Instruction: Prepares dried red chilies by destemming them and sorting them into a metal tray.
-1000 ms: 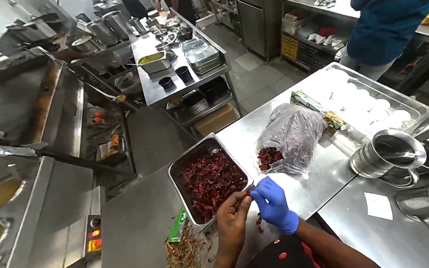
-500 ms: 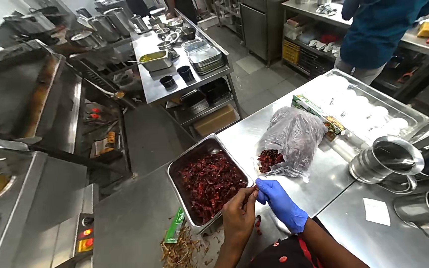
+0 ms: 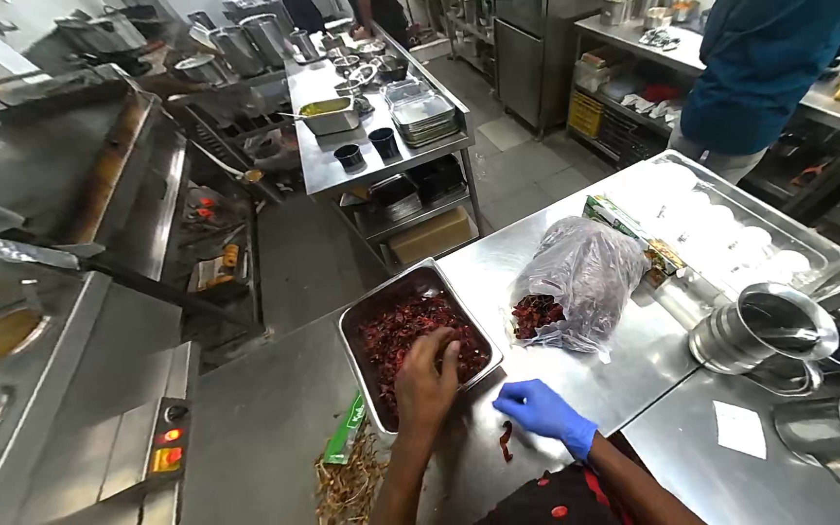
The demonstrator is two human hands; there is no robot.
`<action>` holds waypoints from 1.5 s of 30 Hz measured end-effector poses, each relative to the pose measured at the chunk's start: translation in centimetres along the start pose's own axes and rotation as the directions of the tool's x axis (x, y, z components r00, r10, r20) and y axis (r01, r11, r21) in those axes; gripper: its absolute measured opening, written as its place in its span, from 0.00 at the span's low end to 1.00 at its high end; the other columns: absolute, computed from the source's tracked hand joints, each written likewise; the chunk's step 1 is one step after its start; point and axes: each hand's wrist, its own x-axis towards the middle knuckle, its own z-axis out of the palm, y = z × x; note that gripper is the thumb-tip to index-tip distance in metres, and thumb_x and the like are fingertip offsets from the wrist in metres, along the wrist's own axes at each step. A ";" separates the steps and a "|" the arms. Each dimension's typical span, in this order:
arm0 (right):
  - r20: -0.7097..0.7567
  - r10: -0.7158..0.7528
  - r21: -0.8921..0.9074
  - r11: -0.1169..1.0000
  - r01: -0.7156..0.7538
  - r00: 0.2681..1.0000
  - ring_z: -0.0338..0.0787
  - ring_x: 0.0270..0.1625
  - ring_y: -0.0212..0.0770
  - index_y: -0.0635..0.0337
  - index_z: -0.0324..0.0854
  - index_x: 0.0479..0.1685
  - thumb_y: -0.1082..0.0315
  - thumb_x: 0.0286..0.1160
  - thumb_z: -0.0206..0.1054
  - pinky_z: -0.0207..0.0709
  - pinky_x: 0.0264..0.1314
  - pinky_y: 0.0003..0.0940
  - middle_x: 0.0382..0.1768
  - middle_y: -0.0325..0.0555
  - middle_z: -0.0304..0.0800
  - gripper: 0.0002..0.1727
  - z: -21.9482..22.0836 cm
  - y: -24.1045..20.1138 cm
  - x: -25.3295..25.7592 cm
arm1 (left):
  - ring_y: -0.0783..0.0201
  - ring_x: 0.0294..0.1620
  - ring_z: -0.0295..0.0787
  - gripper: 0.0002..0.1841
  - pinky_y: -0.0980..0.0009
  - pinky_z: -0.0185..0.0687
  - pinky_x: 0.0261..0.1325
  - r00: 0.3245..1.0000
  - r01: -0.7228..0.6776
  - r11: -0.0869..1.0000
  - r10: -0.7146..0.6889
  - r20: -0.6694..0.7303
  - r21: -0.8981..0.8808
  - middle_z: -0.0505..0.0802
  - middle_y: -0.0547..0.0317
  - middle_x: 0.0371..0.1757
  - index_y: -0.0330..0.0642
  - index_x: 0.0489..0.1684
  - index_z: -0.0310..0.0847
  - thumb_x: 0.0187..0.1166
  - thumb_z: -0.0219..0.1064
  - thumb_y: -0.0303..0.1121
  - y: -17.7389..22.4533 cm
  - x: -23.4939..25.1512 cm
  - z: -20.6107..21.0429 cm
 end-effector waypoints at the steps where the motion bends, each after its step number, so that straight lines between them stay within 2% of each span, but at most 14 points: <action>1: 0.071 0.004 -0.113 0.994 0.005 0.997 0.89 0.38 0.41 0.50 0.89 0.50 0.39 0.83 0.59 0.83 0.47 0.49 0.33 0.41 0.90 0.25 0.9 0.1 -0.1 | 0.43 0.65 0.86 0.30 0.38 0.81 0.65 0.996 0.052 0.993 -0.059 0.065 0.107 0.87 0.45 0.69 0.51 0.84 0.73 0.85 0.63 0.52 -2.4 0.0 1.0; 4: 0.040 0.052 -0.305 0.952 -0.038 0.998 0.91 0.44 0.45 0.46 0.87 0.63 0.39 0.83 0.58 0.82 0.55 0.53 0.40 0.43 0.93 0.26 0.8 0.8 -0.1 | 0.36 0.80 0.73 0.33 0.37 0.69 0.79 0.999 0.036 0.980 -0.036 -0.003 0.198 0.76 0.38 0.82 0.42 0.87 0.68 0.83 0.63 0.49 -5.3 -1.4 2.0; 9: -0.235 0.030 -0.383 0.916 -0.121 0.971 0.92 0.42 0.43 0.48 0.91 0.56 0.50 0.86 0.60 0.85 0.50 0.52 0.38 0.41 0.94 0.18 -2.7 3.4 -1.0 | 0.62 0.50 0.93 0.14 0.57 0.91 0.57 0.972 -0.147 0.988 0.154 0.180 -0.048 0.95 0.58 0.49 0.44 0.49 0.92 0.84 0.65 0.42 -3.0 -8.6 5.0; 12: -0.272 -0.023 -0.439 0.892 -0.103 0.962 0.92 0.42 0.44 0.48 0.92 0.52 0.51 0.86 0.61 0.84 0.49 0.53 0.39 0.41 0.93 0.17 -4.1 3.9 -1.5 | 0.56 0.40 0.93 0.31 0.48 0.88 0.48 0.778 -0.003 0.989 -0.089 0.623 0.145 0.93 0.56 0.35 0.45 0.37 0.90 0.80 0.58 0.66 -2.9 -11.4 8.7; 15: -0.268 -0.045 -0.446 0.891 -0.083 0.962 0.91 0.41 0.41 0.46 0.92 0.52 0.51 0.86 0.59 0.83 0.47 0.50 0.38 0.38 0.93 0.17 -3.7 3.9 -2.2 | 0.51 0.51 0.92 0.28 0.45 0.85 0.55 0.604 0.088 0.970 -0.234 0.762 0.228 0.93 0.52 0.45 0.44 0.47 0.88 0.79 0.60 0.62 -2.3 -11.7 9.8; 17: -0.269 -0.041 -0.409 0.909 -0.076 0.962 0.91 0.42 0.40 0.46 0.92 0.51 0.51 0.87 0.58 0.83 0.48 0.49 0.39 0.37 0.93 0.17 -3.4 3.8 -2.7 | 0.59 0.44 0.92 0.20 0.53 0.88 0.53 0.642 0.295 0.955 -0.184 0.744 -0.018 0.94 0.57 0.40 0.44 0.46 0.89 0.80 0.66 0.53 -2.5 -11.3 9.6; 20: -0.316 -0.046 -0.301 0.952 -0.054 0.948 0.90 0.42 0.36 0.44 0.92 0.51 0.52 0.88 0.58 0.83 0.48 0.45 0.41 0.35 0.93 0.16 -3.1 3.7 -3.6 | 0.61 0.29 0.90 0.13 0.65 0.88 0.37 0.679 0.623 0.620 -0.126 0.723 -0.476 0.95 0.53 0.34 0.37 0.43 0.90 0.83 0.70 0.40 -1.9 -9.5 7.7; 24: -0.370 -0.120 -0.242 0.970 0.029 0.921 0.90 0.42 0.32 0.43 0.92 0.52 0.53 0.88 0.59 0.85 0.48 0.42 0.41 0.32 0.93 0.15 -3.6 2.8 -4.2 | 0.58 0.27 0.88 0.11 0.66 0.87 0.33 0.834 0.519 0.550 -0.159 0.528 -0.654 0.93 0.48 0.33 0.37 0.45 0.90 0.81 0.71 0.37 0.4 -6.7 2.2; 27: -0.439 -0.160 -0.270 0.962 0.040 0.884 0.90 0.47 0.34 0.44 0.92 0.53 0.53 0.88 0.60 0.84 0.53 0.42 0.45 0.34 0.93 0.15 -4.6 1.8 -3.8 | 0.63 0.37 0.93 0.16 0.61 0.93 0.41 0.982 0.171 0.938 -0.138 0.126 -0.302 0.95 0.62 0.41 0.51 0.57 0.88 0.76 0.76 0.44 -0.7 -4.3 -0.5; 29: -0.490 -0.224 -0.372 0.928 0.030 0.842 0.90 0.53 0.39 0.47 0.91 0.55 0.56 0.87 0.62 0.84 0.58 0.46 0.50 0.39 0.92 0.14 -5.0 1.0 -3.4 | 0.38 0.64 0.84 0.42 0.36 0.79 0.65 0.986 0.148 0.988 -0.150 0.074 0.040 0.86 0.41 0.68 0.48 0.87 0.66 0.70 0.80 0.47 -4.1 -2.9 -0.4; 31: -0.493 -0.279 -0.512 0.859 -0.016 0.824 0.88 0.61 0.48 0.51 0.91 0.56 0.58 0.84 0.65 0.82 0.62 0.52 0.57 0.45 0.90 0.14 -5.3 0.4 -1.8 | 0.31 0.78 0.73 0.56 0.32 0.71 0.75 0.974 0.218 0.973 -0.221 0.038 0.073 0.71 0.32 0.83 0.47 0.97 0.41 0.68 0.80 0.44 -6.7 -2.1 0.1; 36: -0.395 -0.328 -0.715 0.696 -0.063 0.858 0.85 0.69 0.51 0.51 0.91 0.54 0.68 0.74 0.70 0.79 0.67 0.54 0.65 0.45 0.89 0.12 -5.5 -0.3 2.3 | 0.46 0.64 0.88 0.25 0.43 0.80 0.70 1.000 0.000 0.999 -0.001 0.023 0.034 0.92 0.47 0.61 0.41 0.74 0.81 0.82 0.66 0.43 -8.0 -2.9 2.0; 39: -0.419 -0.332 -0.786 0.599 -0.154 0.845 0.78 0.78 0.58 0.50 0.91 0.55 0.81 0.62 0.74 0.72 0.73 0.62 0.73 0.48 0.84 0.21 -7.6 0.3 3.9 | 0.52 0.61 0.90 0.22 0.47 0.82 0.68 0.996 -0.092 0.996 0.092 0.019 0.013 0.95 0.54 0.57 0.43 0.67 0.87 0.83 0.62 0.45 -6.7 -4.6 4.1; 45: -0.464 -0.383 -0.778 0.607 -0.161 0.799 0.86 0.59 0.54 0.49 0.92 0.38 0.77 0.65 0.70 0.71 0.68 0.62 0.47 0.46 0.92 0.11 -12.6 2.5 4.2 | 0.64 0.58 0.91 0.16 0.60 0.84 0.67 0.992 -0.126 0.980 0.123 -0.024 -0.156 0.96 0.65 0.52 0.48 0.56 0.93 0.82 0.64 0.42 -3.5 -8.5 6.6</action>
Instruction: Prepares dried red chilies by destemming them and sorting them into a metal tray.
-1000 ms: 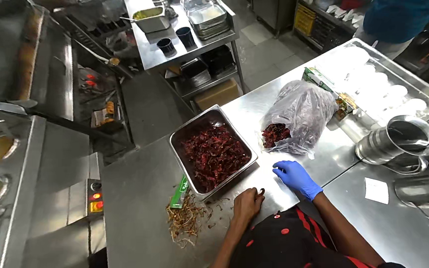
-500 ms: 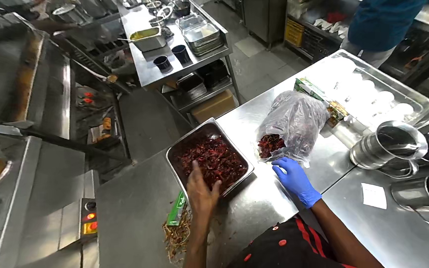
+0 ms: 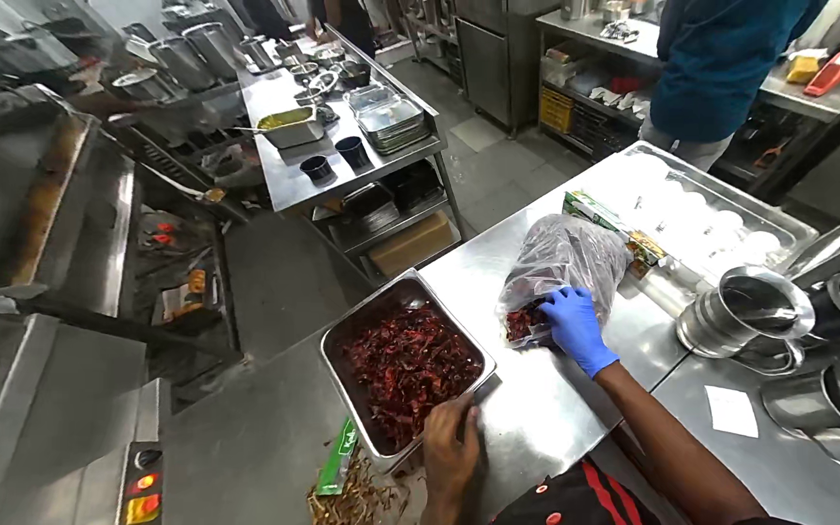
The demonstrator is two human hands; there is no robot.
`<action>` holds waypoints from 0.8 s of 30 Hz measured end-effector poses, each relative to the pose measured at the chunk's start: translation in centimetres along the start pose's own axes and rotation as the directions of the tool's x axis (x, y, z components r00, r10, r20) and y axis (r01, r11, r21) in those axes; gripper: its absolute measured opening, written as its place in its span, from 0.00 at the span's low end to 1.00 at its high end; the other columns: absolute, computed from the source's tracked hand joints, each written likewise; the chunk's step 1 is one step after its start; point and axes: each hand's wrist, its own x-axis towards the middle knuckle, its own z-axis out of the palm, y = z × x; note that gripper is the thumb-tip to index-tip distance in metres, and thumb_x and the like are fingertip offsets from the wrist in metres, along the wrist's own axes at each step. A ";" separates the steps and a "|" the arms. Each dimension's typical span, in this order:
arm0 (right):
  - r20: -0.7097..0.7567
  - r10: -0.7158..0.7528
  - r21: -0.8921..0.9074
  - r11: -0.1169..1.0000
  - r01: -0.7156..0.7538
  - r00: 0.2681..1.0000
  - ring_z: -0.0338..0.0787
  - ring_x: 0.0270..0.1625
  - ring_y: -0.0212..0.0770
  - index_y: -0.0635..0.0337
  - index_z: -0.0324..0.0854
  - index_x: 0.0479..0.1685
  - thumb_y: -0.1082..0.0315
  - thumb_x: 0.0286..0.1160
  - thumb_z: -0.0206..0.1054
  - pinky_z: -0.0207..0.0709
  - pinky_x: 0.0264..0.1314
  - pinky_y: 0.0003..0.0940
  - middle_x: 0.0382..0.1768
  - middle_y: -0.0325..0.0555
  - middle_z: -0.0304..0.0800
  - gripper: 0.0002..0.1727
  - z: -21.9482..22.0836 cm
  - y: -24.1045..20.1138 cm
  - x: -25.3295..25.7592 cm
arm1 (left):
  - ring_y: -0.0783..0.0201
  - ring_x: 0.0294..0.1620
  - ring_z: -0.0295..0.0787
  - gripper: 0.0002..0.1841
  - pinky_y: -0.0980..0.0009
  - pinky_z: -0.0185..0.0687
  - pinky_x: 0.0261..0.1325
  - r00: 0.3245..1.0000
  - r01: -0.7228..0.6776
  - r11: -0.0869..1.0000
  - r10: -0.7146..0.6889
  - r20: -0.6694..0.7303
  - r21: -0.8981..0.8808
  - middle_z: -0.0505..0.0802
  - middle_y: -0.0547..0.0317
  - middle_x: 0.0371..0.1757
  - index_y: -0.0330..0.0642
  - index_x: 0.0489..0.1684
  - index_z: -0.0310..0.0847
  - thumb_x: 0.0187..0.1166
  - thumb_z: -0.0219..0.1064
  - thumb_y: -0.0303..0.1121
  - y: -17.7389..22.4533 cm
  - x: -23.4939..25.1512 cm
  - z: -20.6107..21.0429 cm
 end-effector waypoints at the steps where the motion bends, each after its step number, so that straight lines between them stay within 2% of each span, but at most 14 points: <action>1: -0.055 -0.029 0.082 0.996 0.033 0.998 0.86 0.60 0.52 0.47 0.94 0.40 0.75 0.67 0.71 0.71 0.67 0.62 0.49 0.44 0.92 0.11 -0.3 -0.3 -0.6 | 0.66 0.58 0.91 0.15 0.61 0.84 0.68 1.000 0.000 0.999 0.000 0.000 -0.034 0.96 0.66 0.52 0.49 0.55 0.94 0.82 0.64 0.42 0.5 -0.3 0.2; 3: -0.178 -0.006 0.263 0.963 0.053 0.984 0.86 0.63 0.43 0.43 0.95 0.44 0.71 0.72 0.70 0.72 0.70 0.56 0.52 0.36 0.93 0.11 -0.8 -1.1 -1.6 | 0.68 0.57 0.91 0.14 0.63 0.84 0.68 1.000 0.007 0.993 -0.006 0.006 -0.116 0.96 0.67 0.51 0.49 0.55 0.94 0.82 0.64 0.40 1.5 -0.2 0.5; 5: -0.221 0.101 0.487 0.873 0.020 0.970 0.86 0.65 0.38 0.46 0.95 0.47 0.71 0.74 0.70 0.75 0.72 0.49 0.56 0.35 0.92 0.11 -2.4 -2.6 -2.7 | 0.70 0.55 0.92 0.14 0.65 0.86 0.66 0.999 0.018 0.974 -0.010 0.036 -0.225 0.96 0.69 0.52 0.49 0.56 0.93 0.83 0.65 0.40 2.5 0.4 0.8; 8: -0.197 0.324 0.772 0.634 -0.058 0.925 0.88 0.63 0.38 0.53 0.95 0.47 0.77 0.71 0.72 0.86 0.64 0.37 0.59 0.40 0.91 0.12 -5.4 -4.9 -3.5 | 0.68 0.58 0.92 0.15 0.64 0.90 0.67 0.992 0.046 0.913 0.006 0.126 -0.405 0.96 0.67 0.54 0.46 0.62 0.90 0.85 0.65 0.38 4.0 2.1 1.0; 10: -0.189 0.414 0.868 0.495 -0.046 0.891 0.89 0.61 0.41 0.57 0.95 0.45 0.79 0.70 0.72 0.88 0.58 0.36 0.58 0.44 0.91 0.10 -6.7 -6.0 -3.7 | 0.65 0.58 0.93 0.15 0.63 0.90 0.67 0.986 0.067 0.864 0.019 0.165 -0.500 0.96 0.64 0.55 0.44 0.63 0.89 0.85 0.66 0.37 5.1 3.2 1.0; 12: -0.117 0.470 0.951 0.307 -0.038 0.875 0.90 0.57 0.43 0.60 0.93 0.47 0.77 0.72 0.72 0.89 0.55 0.36 0.57 0.47 0.91 0.09 -8.1 -7.2 -3.9 | 0.61 0.59 0.93 0.17 0.60 0.90 0.66 0.981 0.109 0.813 0.005 0.194 -0.572 0.95 0.62 0.59 0.46 0.68 0.87 0.85 0.67 0.38 6.2 4.3 0.9; 15: 0.153 0.469 0.987 -0.022 -0.162 0.870 0.90 0.47 0.42 0.56 0.90 0.55 0.70 0.78 0.70 0.87 0.51 0.39 0.48 0.50 0.92 0.11 -9.5 -9.0 -4.4 | 0.55 0.66 0.89 0.28 0.56 0.90 0.67 0.961 0.236 0.705 -0.065 0.270 -0.669 0.86 0.63 0.75 0.58 0.83 0.74 0.82 0.70 0.41 7.9 5.2 0.3; 17: 0.305 0.437 0.952 -0.154 -0.264 0.846 0.88 0.40 0.41 0.56 0.89 0.55 0.66 0.79 0.69 0.85 0.46 0.38 0.42 0.51 0.91 0.11 -9.1 -9.7 -4.8 | 0.52 0.67 0.88 0.36 0.54 0.91 0.66 0.950 0.277 0.640 -0.068 0.306 -0.717 0.78 0.63 0.83 0.64 0.90 0.63 0.80 0.72 0.42 8.6 5.6 -0.1; 18: 0.358 0.412 0.932 -0.206 -0.298 0.838 0.87 0.38 0.40 0.57 0.88 0.54 0.66 0.79 0.69 0.84 0.45 0.37 0.40 0.51 0.90 0.11 -8.5 -10.0 -5.1 | 0.51 0.66 0.88 0.36 0.54 0.91 0.65 0.948 0.283 0.625 -0.067 0.311 -0.728 0.78 0.63 0.83 0.65 0.91 0.63 0.80 0.72 0.42 8.7 5.7 -0.3; 21: 0.492 0.294 0.858 -0.321 -0.401 0.819 0.83 0.32 0.36 0.62 0.88 0.51 0.66 0.81 0.68 0.81 0.38 0.31 0.34 0.50 0.87 0.10 -6.5 -11.0 -6.2 | 0.52 0.63 0.88 0.32 0.57 0.89 0.63 0.941 0.322 0.566 -0.103 0.323 -0.758 0.83 0.59 0.78 0.60 0.88 0.70 0.80 0.71 0.40 9.1 5.6 -0.9; 23: 0.558 0.211 0.802 -0.385 -0.456 0.803 0.83 0.32 0.36 0.64 0.87 0.50 0.66 0.82 0.67 0.81 0.39 0.31 0.33 0.50 0.86 0.10 -5.6 -11.6 -6.9 | 0.53 0.58 0.90 0.24 0.60 0.89 0.61 0.937 0.347 0.525 -0.165 0.307 -0.777 0.89 0.54 0.70 0.52 0.79 0.80 0.82 0.69 0.36 9.0 5.4 -1.0; 24: 0.577 0.182 0.781 -0.406 -0.474 0.796 0.84 0.32 0.36 0.65 0.86 0.50 0.66 0.82 0.67 0.82 0.40 0.31 0.34 0.51 0.86 0.10 -5.3 -11.9 -7.2 | 0.54 0.52 0.91 0.19 0.61 0.90 0.57 0.935 0.354 0.503 -0.212 0.284 -0.789 0.92 0.50 0.63 0.46 0.71 0.86 0.82 0.70 0.33 8.8 5.3 -0.9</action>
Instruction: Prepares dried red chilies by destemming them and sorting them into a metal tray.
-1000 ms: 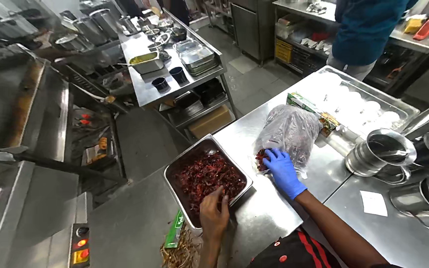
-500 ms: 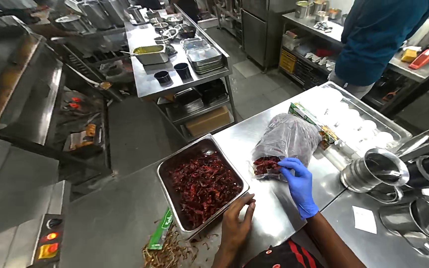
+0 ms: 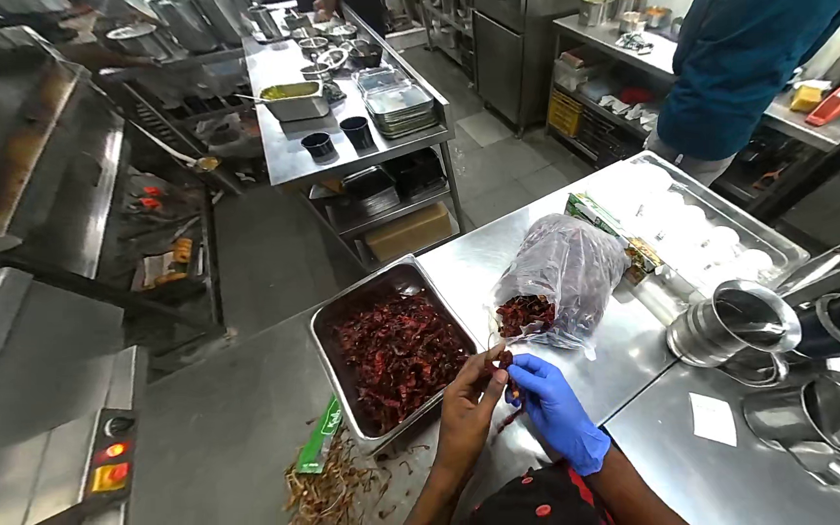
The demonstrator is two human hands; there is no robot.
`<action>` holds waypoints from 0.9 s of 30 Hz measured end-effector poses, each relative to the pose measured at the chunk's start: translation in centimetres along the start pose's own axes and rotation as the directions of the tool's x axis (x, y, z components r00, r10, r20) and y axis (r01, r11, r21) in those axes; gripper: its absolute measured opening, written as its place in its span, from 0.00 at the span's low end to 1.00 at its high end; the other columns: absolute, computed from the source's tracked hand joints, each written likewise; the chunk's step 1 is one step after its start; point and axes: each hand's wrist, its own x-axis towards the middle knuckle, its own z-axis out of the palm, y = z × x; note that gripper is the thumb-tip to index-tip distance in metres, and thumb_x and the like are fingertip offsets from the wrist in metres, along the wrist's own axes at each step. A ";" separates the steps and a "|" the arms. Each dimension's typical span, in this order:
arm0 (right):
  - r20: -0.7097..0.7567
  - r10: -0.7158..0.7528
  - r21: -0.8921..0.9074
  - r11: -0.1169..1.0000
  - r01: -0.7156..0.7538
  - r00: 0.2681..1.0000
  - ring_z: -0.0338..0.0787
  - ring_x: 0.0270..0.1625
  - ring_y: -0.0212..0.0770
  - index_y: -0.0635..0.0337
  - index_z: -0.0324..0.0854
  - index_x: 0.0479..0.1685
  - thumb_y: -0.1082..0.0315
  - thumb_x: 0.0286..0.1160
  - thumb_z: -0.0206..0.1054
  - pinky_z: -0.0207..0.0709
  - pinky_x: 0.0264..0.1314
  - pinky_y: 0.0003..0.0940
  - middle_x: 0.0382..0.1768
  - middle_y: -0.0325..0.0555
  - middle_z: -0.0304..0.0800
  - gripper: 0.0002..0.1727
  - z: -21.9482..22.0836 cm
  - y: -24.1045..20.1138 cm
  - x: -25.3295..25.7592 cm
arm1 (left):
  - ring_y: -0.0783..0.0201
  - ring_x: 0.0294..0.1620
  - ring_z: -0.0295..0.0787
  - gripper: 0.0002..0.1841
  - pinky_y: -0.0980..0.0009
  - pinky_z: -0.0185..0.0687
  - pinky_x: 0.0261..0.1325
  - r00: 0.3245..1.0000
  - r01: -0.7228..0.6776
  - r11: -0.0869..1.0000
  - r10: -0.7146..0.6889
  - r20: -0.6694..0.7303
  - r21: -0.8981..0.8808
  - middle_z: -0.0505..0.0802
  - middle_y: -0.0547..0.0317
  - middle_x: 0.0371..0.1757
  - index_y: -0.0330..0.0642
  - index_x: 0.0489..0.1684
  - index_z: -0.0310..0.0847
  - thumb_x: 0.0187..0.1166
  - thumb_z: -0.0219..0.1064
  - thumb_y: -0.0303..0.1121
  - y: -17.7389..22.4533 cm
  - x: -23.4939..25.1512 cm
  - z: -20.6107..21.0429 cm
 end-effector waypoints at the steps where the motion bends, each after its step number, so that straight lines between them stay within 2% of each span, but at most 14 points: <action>1: 0.019 0.023 0.017 1.000 -0.023 1.000 0.85 0.33 0.36 0.66 0.86 0.51 0.67 0.83 0.66 0.83 0.41 0.31 0.35 0.51 0.87 0.11 0.1 0.4 -0.1 | 0.54 0.45 0.91 0.15 0.63 0.90 0.50 0.998 0.007 1.000 -0.008 -0.061 -0.020 0.94 0.48 0.54 0.41 0.62 0.90 0.81 0.71 0.31 -0.4 0.0 -0.1; 2: 0.039 0.042 0.035 0.998 -0.043 0.998 0.85 0.34 0.37 0.66 0.86 0.53 0.68 0.83 0.65 0.84 0.42 0.31 0.37 0.52 0.88 0.11 0.0 0.7 0.0 | 0.55 0.39 0.90 0.11 0.64 0.89 0.45 0.994 0.018 0.999 -0.022 -0.112 -0.040 0.94 0.45 0.47 0.38 0.55 0.92 0.79 0.71 0.29 -0.8 0.0 -0.4; 4: 0.097 0.075 0.061 0.995 -0.081 0.992 0.87 0.37 0.37 0.65 0.85 0.59 0.68 0.84 0.64 0.84 0.46 0.32 0.42 0.53 0.88 0.13 -0.4 1.2 0.1 | 0.55 0.35 0.89 0.09 0.64 0.88 0.42 0.982 0.063 0.995 -0.076 -0.171 -0.080 0.93 0.43 0.41 0.35 0.51 0.91 0.79 0.72 0.28 -1.5 -0.1 -1.1; 8: 0.129 0.124 -0.026 0.992 -0.122 0.984 0.89 0.41 0.40 0.62 0.84 0.65 0.65 0.86 0.62 0.85 0.48 0.33 0.50 0.55 0.90 0.16 -1.3 1.6 0.3 | 0.54 0.36 0.90 0.10 0.63 0.90 0.43 0.961 0.135 0.979 -0.167 -0.220 -0.156 0.93 0.41 0.44 0.33 0.55 0.90 0.81 0.69 0.26 -2.0 -0.1 -2.1; 11: 0.113 0.174 -0.118 0.980 -0.161 0.978 0.91 0.49 0.43 0.57 0.82 0.71 0.59 0.90 0.56 0.86 0.53 0.37 0.62 0.54 0.88 0.20 -2.3 1.7 0.4 | 0.54 0.39 0.91 0.10 0.63 0.90 0.44 0.957 0.147 0.986 -0.163 -0.241 -0.083 0.95 0.44 0.48 0.36 0.56 0.90 0.81 0.70 0.26 -2.0 -0.4 -2.6; 13: 0.087 0.179 -0.181 0.970 -0.161 0.980 0.92 0.54 0.47 0.57 0.82 0.71 0.57 0.92 0.54 0.86 0.57 0.42 0.65 0.53 0.88 0.21 -3.2 1.8 0.6 | 0.53 0.40 0.92 0.11 0.62 0.91 0.46 0.964 0.147 0.989 -0.148 -0.222 -0.020 0.95 0.45 0.48 0.37 0.57 0.90 0.81 0.70 0.27 -2.2 -0.5 -3.0; 15: 0.020 0.148 -0.336 0.932 -0.133 0.989 0.93 0.54 0.47 0.54 0.86 0.67 0.56 0.92 0.54 0.86 0.58 0.43 0.63 0.49 0.91 0.20 -4.0 2.0 0.5 | 0.53 0.39 0.93 0.12 0.60 0.92 0.46 0.971 0.127 0.989 -0.108 -0.212 0.078 0.96 0.47 0.47 0.40 0.57 0.91 0.80 0.72 0.28 -2.6 -0.7 -3.4; 17: -0.040 0.067 -0.530 0.845 -0.078 0.997 0.93 0.54 0.42 0.47 0.89 0.63 0.55 0.90 0.58 0.87 0.57 0.43 0.58 0.40 0.94 0.17 -4.6 2.3 0.3 | 0.55 0.41 0.94 0.13 0.60 0.94 0.48 0.975 0.124 0.975 -0.086 -0.203 0.183 0.97 0.52 0.46 0.43 0.58 0.92 0.78 0.75 0.31 -2.9 -0.8 -3.8; 20: -0.035 -0.046 -0.682 0.731 0.010 0.998 0.92 0.51 0.37 0.40 0.90 0.61 0.53 0.87 0.62 0.87 0.54 0.43 0.53 0.33 0.94 0.15 -4.1 1.6 -0.2 | 0.58 0.38 0.93 0.13 0.62 0.92 0.44 0.977 0.171 0.964 -0.139 -0.161 0.204 0.97 0.54 0.45 0.44 0.57 0.93 0.78 0.75 0.32 -2.7 -1.1 -4.1; 23: 0.068 -0.149 -0.711 0.686 0.153 0.987 0.92 0.51 0.35 0.40 0.88 0.65 0.56 0.86 0.61 0.88 0.52 0.39 0.55 0.31 0.93 0.16 -2.5 0.1 -0.3 | 0.59 0.26 0.85 0.12 0.68 0.83 0.30 0.980 0.197 0.968 -0.193 -0.045 0.155 0.95 0.49 0.38 0.43 0.57 0.94 0.81 0.72 0.33 -1.7 -1.3 -3.8; 24: 0.100 -0.163 -0.708 0.682 0.185 0.982 0.92 0.49 0.35 0.40 0.88 0.66 0.55 0.87 0.61 0.88 0.50 0.38 0.53 0.32 0.94 0.16 -2.0 -0.3 -0.2 | 0.60 0.25 0.84 0.12 0.69 0.81 0.29 0.979 0.200 0.970 -0.202 -0.001 0.137 0.94 0.49 0.38 0.44 0.59 0.94 0.82 0.71 0.33 -1.4 -1.4 -3.6; 25: 0.113 -0.159 -0.699 0.689 0.192 0.981 0.91 0.45 0.36 0.42 0.88 0.64 0.54 0.87 0.62 0.87 0.46 0.37 0.48 0.34 0.94 0.15 -1.6 -0.6 -0.1 | 0.60 0.24 0.82 0.12 0.70 0.80 0.28 0.978 0.198 0.973 -0.203 0.035 0.119 0.93 0.48 0.36 0.42 0.57 0.94 0.82 0.70 0.33 -1.2 -1.6 -3.5; 27: 0.115 -0.097 -0.652 0.744 0.149 0.989 0.88 0.36 0.38 0.48 0.90 0.52 0.53 0.86 0.64 0.84 0.39 0.37 0.36 0.40 0.91 0.13 -0.9 -1.1 0.3 | 0.61 0.24 0.81 0.10 0.71 0.78 0.28 0.974 0.195 0.974 -0.206 0.095 0.116 0.91 0.49 0.32 0.39 0.51 0.94 0.82 0.69 0.33 -0.7 -1.7 -3.2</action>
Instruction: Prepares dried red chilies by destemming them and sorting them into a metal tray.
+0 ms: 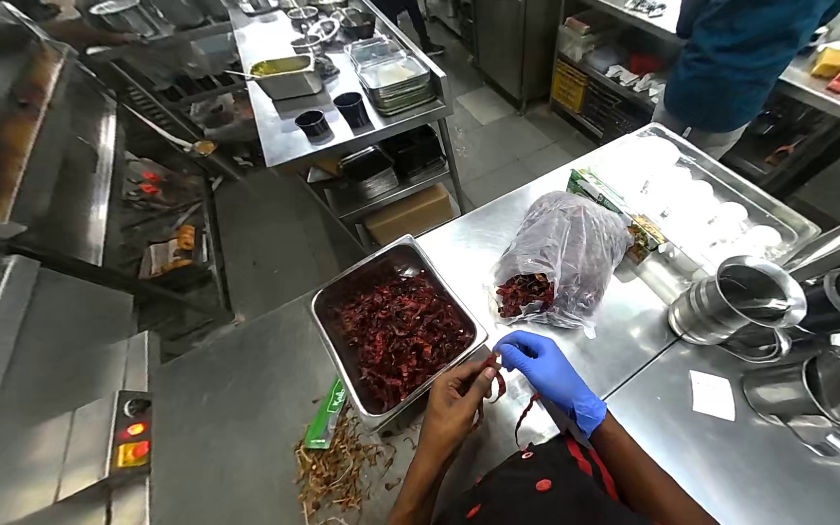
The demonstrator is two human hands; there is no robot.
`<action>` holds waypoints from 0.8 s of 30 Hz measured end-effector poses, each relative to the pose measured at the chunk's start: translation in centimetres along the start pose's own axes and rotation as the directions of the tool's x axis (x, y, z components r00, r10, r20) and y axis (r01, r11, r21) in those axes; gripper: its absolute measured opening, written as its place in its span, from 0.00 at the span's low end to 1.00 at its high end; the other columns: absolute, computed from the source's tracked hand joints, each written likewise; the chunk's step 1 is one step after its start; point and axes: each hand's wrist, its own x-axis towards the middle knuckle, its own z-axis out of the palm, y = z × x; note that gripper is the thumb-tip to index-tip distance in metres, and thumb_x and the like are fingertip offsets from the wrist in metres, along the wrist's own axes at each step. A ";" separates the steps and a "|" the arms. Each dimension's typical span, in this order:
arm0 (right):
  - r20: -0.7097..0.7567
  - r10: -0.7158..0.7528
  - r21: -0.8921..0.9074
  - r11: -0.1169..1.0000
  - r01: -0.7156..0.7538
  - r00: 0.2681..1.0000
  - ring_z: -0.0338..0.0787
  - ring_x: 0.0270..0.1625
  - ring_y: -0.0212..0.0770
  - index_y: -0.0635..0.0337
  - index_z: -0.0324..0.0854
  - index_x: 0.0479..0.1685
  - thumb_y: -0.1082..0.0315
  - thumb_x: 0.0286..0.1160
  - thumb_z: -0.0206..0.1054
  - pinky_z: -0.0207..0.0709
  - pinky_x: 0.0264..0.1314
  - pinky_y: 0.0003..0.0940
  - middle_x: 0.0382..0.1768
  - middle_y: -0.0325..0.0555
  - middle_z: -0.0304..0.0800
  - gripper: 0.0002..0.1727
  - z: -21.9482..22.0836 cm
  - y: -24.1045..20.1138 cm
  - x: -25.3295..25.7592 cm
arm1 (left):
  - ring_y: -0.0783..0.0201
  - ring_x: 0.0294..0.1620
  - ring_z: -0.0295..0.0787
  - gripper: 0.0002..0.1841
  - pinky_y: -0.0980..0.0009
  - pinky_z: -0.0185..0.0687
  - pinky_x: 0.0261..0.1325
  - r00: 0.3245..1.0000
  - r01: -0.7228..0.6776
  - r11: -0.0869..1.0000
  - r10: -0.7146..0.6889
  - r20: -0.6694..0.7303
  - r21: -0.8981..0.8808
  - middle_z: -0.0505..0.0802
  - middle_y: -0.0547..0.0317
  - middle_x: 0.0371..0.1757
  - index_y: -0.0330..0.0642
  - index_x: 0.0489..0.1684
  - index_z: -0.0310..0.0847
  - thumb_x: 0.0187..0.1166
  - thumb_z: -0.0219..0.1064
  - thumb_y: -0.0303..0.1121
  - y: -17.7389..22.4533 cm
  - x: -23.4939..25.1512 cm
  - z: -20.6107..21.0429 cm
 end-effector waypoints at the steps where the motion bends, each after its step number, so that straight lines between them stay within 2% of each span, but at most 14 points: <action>1: 0.032 0.017 0.047 0.999 -0.018 0.999 0.87 0.34 0.39 0.53 0.90 0.46 0.54 0.86 0.64 0.82 0.39 0.36 0.33 0.43 0.89 0.14 0.1 -0.2 0.3 | 0.62 0.25 0.81 0.10 0.71 0.79 0.29 0.999 0.000 1.000 0.000 0.035 0.012 0.91 0.50 0.32 0.38 0.49 0.93 0.83 0.69 0.34 0.2 -0.1 0.1; 3: 0.029 -0.024 0.037 0.999 0.023 0.999 0.83 0.28 0.39 0.56 0.87 0.36 0.53 0.87 0.62 0.78 0.32 0.35 0.26 0.44 0.85 0.19 0.6 0.0 0.8 | 0.63 0.24 0.80 0.12 0.70 0.78 0.28 0.995 0.000 0.996 -0.008 0.096 0.085 0.90 0.53 0.30 0.40 0.47 0.91 0.84 0.67 0.38 0.7 -0.2 0.1; 5: -0.037 -0.158 -0.126 0.980 0.152 0.987 0.78 0.22 0.37 0.54 0.84 0.27 0.51 0.89 0.59 0.73 0.24 0.35 0.20 0.39 0.80 0.23 1.2 0.3 1.0 | 0.65 0.20 0.74 0.14 0.69 0.70 0.25 0.995 0.008 0.982 -0.026 0.095 0.187 0.84 0.59 0.24 0.45 0.47 0.90 0.86 0.65 0.46 1.0 -0.2 0.2; 8: -0.076 -0.371 -0.417 0.855 0.309 0.926 0.80 0.27 0.33 0.50 0.85 0.23 0.51 0.87 0.61 0.76 0.32 0.36 0.20 0.33 0.79 0.22 1.5 0.8 1.1 | 0.64 0.18 0.73 0.16 0.65 0.72 0.24 0.998 0.021 0.950 -0.038 0.048 0.311 0.81 0.62 0.20 0.52 0.46 0.88 0.86 0.63 0.52 0.7 0.1 0.4; 10: -0.061 -0.326 -0.409 0.870 0.275 0.943 0.78 0.24 0.33 0.49 0.82 0.21 0.50 0.88 0.60 0.74 0.28 0.36 0.18 0.33 0.77 0.23 1.3 0.8 0.8 | 0.63 0.20 0.77 0.15 0.65 0.75 0.25 0.998 0.002 0.944 -0.023 0.058 0.330 0.82 0.63 0.22 0.53 0.46 0.86 0.87 0.62 0.53 0.5 0.3 0.6; 13: 0.052 -0.041 0.057 0.998 0.038 0.998 0.73 0.21 0.34 0.56 0.80 0.21 0.50 0.88 0.60 0.67 0.26 0.32 0.17 0.39 0.73 0.25 0.5 0.1 0.0 | 0.64 0.23 0.78 0.13 0.66 0.77 0.28 0.990 -0.085 0.964 0.054 0.129 0.250 0.84 0.61 0.26 0.51 0.47 0.87 0.89 0.60 0.47 0.6 0.2 0.8; 14: 0.112 0.000 0.293 0.956 -0.033 0.994 0.70 0.22 0.31 0.56 0.78 0.22 0.52 0.87 0.61 0.65 0.28 0.27 0.17 0.37 0.70 0.23 0.5 0.0 -0.2 | 0.65 0.21 0.73 0.12 0.68 0.72 0.25 0.984 -0.117 0.983 0.096 0.147 0.143 0.81 0.60 0.25 0.47 0.47 0.87 0.89 0.61 0.43 0.7 0.1 1.1; 16: 0.200 0.019 0.658 0.738 -0.148 0.980 0.69 0.21 0.24 0.50 0.78 0.25 0.53 0.85 0.63 0.65 0.28 0.19 0.17 0.29 0.68 0.18 1.2 -0.1 -0.5 | 0.70 0.18 0.67 0.09 0.75 0.65 0.22 0.975 -0.134 0.986 0.149 0.167 -0.095 0.76 0.61 0.21 0.44 0.46 0.85 0.87 0.63 0.38 1.0 0.2 1.7; 18: 0.231 0.030 0.787 0.582 -0.205 0.972 0.71 0.21 0.22 0.47 0.81 0.27 0.51 0.83 0.66 0.68 0.28 0.18 0.18 0.28 0.71 0.16 1.8 -0.2 -0.7 | 0.74 0.17 0.66 0.07 0.78 0.63 0.21 0.974 -0.085 0.959 0.138 0.179 -0.271 0.75 0.63 0.20 0.44 0.44 0.86 0.85 0.66 0.36 1.1 0.5 1.8; 19: 0.211 0.030 0.788 0.587 -0.188 0.977 0.71 0.21 0.22 0.47 0.81 0.27 0.51 0.83 0.66 0.69 0.28 0.18 0.18 0.28 0.71 0.16 2.0 -0.1 -0.6 | 0.75 0.17 0.67 0.06 0.79 0.64 0.21 0.976 -0.049 0.948 0.112 0.185 -0.315 0.76 0.63 0.19 0.45 0.43 0.86 0.85 0.66 0.36 1.1 0.8 1.7; 21: 0.038 0.003 0.581 0.814 -0.024 0.999 0.68 0.20 0.24 0.50 0.78 0.24 0.52 0.87 0.61 0.64 0.26 0.21 0.17 0.30 0.67 0.20 2.7 0.3 -0.6 | 0.74 0.16 0.67 0.07 0.78 0.64 0.21 0.989 -0.036 0.976 0.066 0.135 -0.214 0.77 0.63 0.19 0.45 0.41 0.86 0.85 0.66 0.36 1.1 0.8 1.4; 22: -0.106 -0.071 0.288 0.953 0.099 0.992 0.67 0.19 0.29 0.54 0.76 0.21 0.55 0.88 0.59 0.62 0.25 0.25 0.15 0.35 0.67 0.22 3.1 0.6 -0.5 | 0.72 0.16 0.69 0.08 0.75 0.66 0.20 0.993 -0.106 0.994 0.105 0.058 0.028 0.79 0.62 0.19 0.44 0.39 0.86 0.85 0.64 0.36 1.1 0.5 1.4; 23: -0.237 -0.228 -0.112 0.972 0.206 0.944 0.70 0.18 0.33 0.54 0.77 0.18 0.57 0.87 0.61 0.65 0.23 0.29 0.14 0.37 0.70 0.23 3.5 1.2 -0.3 | 0.69 0.18 0.76 0.10 0.71 0.74 0.23 0.977 -0.196 0.898 0.213 0.001 0.395 0.83 0.64 0.21 0.48 0.38 0.88 0.86 0.62 0.38 1.0 0.2 1.5; 24: -0.284 -0.434 -0.476 0.838 0.267 0.855 0.74 0.21 0.34 0.52 0.77 0.16 0.57 0.86 0.62 0.68 0.30 0.33 0.15 0.36 0.73 0.23 3.8 2.0 0.1 | 0.70 0.21 0.82 0.11 0.68 0.81 0.26 0.927 -0.269 0.670 0.375 -0.002 0.691 0.86 0.68 0.21 0.50 0.35 0.89 0.83 0.60 0.38 0.7 -0.2 1.9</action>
